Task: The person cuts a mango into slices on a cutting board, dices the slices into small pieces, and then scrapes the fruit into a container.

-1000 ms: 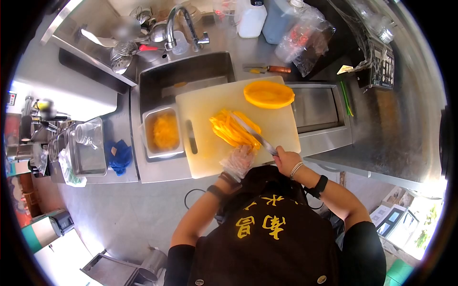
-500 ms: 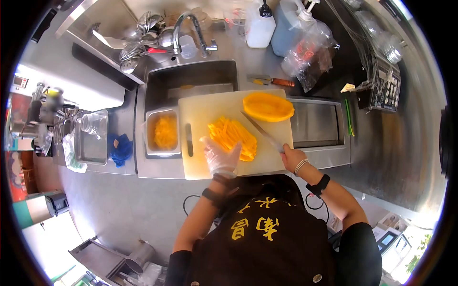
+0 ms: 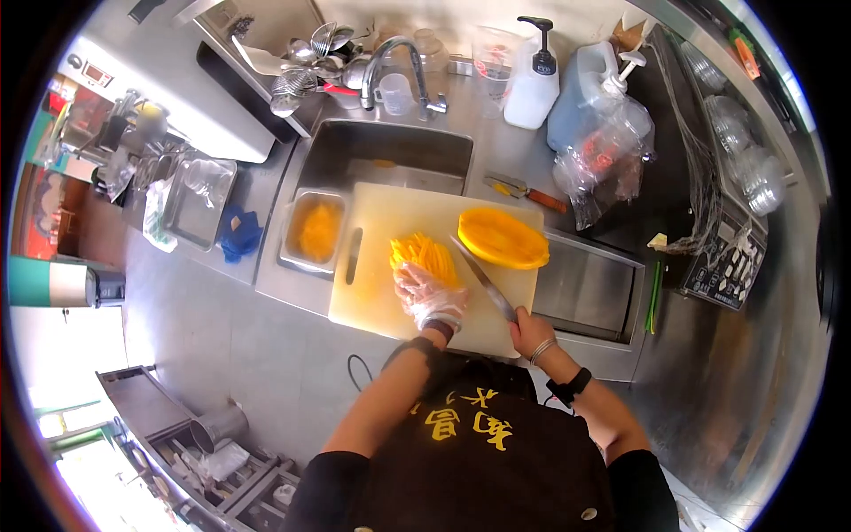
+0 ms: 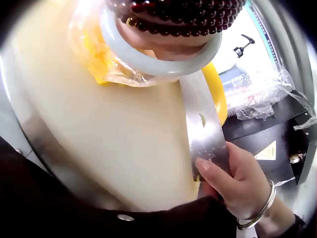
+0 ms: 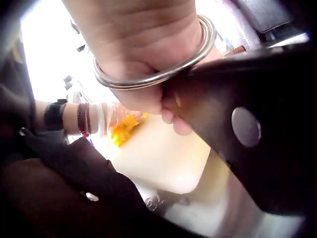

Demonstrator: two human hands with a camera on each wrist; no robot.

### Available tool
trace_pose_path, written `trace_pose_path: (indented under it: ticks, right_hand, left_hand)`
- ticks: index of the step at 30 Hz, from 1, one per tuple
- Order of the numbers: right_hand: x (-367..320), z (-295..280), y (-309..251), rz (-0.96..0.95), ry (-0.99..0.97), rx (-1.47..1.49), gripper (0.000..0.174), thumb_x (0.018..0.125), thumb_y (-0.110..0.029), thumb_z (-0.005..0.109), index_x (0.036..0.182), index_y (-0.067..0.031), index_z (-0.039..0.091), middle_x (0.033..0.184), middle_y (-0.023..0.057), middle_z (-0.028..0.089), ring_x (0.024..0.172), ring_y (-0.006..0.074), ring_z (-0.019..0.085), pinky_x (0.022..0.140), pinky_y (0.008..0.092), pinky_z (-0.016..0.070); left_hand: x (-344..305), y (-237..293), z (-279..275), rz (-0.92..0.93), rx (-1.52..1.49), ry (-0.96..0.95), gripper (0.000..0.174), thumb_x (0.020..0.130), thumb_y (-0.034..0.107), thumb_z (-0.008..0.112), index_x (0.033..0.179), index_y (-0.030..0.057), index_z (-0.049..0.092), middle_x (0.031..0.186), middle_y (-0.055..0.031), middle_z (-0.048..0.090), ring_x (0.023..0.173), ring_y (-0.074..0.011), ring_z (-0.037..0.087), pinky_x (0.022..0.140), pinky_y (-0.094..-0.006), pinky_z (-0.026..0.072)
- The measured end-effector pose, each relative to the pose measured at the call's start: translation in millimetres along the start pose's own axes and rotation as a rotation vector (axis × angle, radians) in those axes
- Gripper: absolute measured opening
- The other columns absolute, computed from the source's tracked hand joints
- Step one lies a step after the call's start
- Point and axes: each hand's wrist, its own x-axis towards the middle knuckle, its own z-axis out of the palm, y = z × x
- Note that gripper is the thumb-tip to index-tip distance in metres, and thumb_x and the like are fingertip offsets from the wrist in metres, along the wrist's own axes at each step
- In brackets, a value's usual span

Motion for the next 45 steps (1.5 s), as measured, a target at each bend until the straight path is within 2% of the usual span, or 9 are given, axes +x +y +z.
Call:
trace_pose_path:
  ticks: [5,8,16,19,30,32,38,43,45]
  right_hand:
    - [-1.9,-5.5,12.3,0.031,-0.059,-0.02,0.023,0.081,-0.026,0.044,0.089,-0.0051,0.041,0.065,0.0197,0.057,0.062,0.038,0.055,0.057,0.0475,0.0424]
    - [-5.7,-7.4,25.3,-0.086,-0.035,0.0,0.023,0.079,-0.026,0.048,0.089,-0.0058,0.042,0.063,0.0187,0.056,0.059,0.0364,0.055,0.052,0.046,0.0427]
    - [-0.4,-36.3,55.8,-0.452,-0.111,-0.322,0.011,0.077,-0.02,0.049,0.083,-0.0119,0.049,0.066,0.0107,0.057,0.061,0.0291,0.057,0.052,0.0411,0.0451]
    - [17.1,-39.8,44.5,-0.594,-0.063,-0.5,0.009,0.073,-0.019,0.051,0.081,-0.0138,0.051,0.066,0.0072,0.056,0.062,0.0259,0.058,0.052,0.0381,0.0452]
    - [79.8,3.8,-76.9,-0.637,-0.082,-0.491,0.007,0.073,-0.015,0.047,0.075,-0.0129,0.053,0.065,0.0067,0.057,0.064,0.0244,0.059,0.054,0.0373,0.045]
    - [79.0,9.0,-86.2,-0.625,-0.057,-0.444,0.007,0.073,-0.015,0.047,0.075,-0.0118,0.053,0.064,0.0072,0.056,0.063,0.0253,0.058,0.053,0.0377,0.0453]
    - [44.3,-5.5,-48.8,-0.588,-0.078,-0.424,0.01,0.074,-0.015,0.046,0.077,-0.0097,0.054,0.071,0.0107,0.058,0.064,0.0284,0.059,0.056,0.0393,0.0468]
    - [10.4,-23.3,14.5,-0.483,-0.044,-0.479,0.009,0.075,-0.018,0.047,0.076,-0.0105,0.053,0.067,0.0093,0.057,0.062,0.0274,0.058,0.054,0.0384,0.0463]
    - [-3.5,-29.8,35.2,-0.468,0.034,-0.446,0.01,0.073,-0.02,0.051,0.071,-0.0105,0.052,0.065,0.0079,0.055,0.061,0.027,0.057,0.052,0.0388,0.0453]
  left_hand:
    - [11.8,-40.8,-18.6,0.384,0.028,0.133,0.091,0.054,0.03,0.066,0.127,0.002,0.018,0.127,-0.0235,0.025,0.118,-0.039,0.025,0.097,-0.0428,0.0262]
    - [33.2,-62.8,-33.0,0.592,0.297,0.077,0.098,0.054,0.035,0.069,0.128,-0.0002,0.015,0.126,-0.023,0.027,0.116,-0.0373,0.028,0.096,-0.0405,0.0292]
    - [52.9,-71.8,-64.4,0.779,0.315,-0.065,0.084,0.057,0.03,0.066,0.126,0.0032,0.026,0.126,-0.0205,0.031,0.115,-0.0362,0.032,0.095,-0.0373,0.0312]
    - [74.3,-77.9,-54.8,0.681,-0.105,-0.146,0.082,0.061,0.035,0.063,0.127,0.0015,0.027,0.124,-0.0223,0.036,0.114,-0.0347,0.036,0.095,-0.0355,0.0311]
    - [83.1,-20.6,-75.1,0.533,0.021,-0.103,0.087,0.061,0.044,0.064,0.126,-0.0011,0.028,0.116,-0.0236,0.044,0.109,-0.0323,0.043,0.092,-0.0343,0.0353]
    - [70.0,-7.4,-87.5,0.339,0.143,-0.203,0.096,0.059,0.045,0.066,0.13,0.0004,0.018,0.12,-0.025,0.04,0.113,-0.0343,0.038,0.093,-0.0355,0.0341]
    - [38.5,16.7,-52.1,0.205,0.33,-0.086,0.112,0.058,0.051,0.065,0.133,0.0049,-0.004,0.128,-0.0264,0.028,0.119,-0.0375,0.029,0.095,-0.0409,0.03]
    - [26.1,23.6,-50.1,0.181,0.221,-0.12,0.099,0.065,0.042,0.061,0.133,0.0073,-0.001,0.13,-0.024,0.023,0.122,-0.0365,0.023,0.094,-0.0435,0.0305]
    - [29.3,11.9,-43.6,0.348,0.366,-0.048,0.091,0.066,0.027,0.06,0.133,0.0076,0.002,0.126,-0.0237,0.027,0.118,-0.0367,0.029,0.091,-0.0467,0.0327]
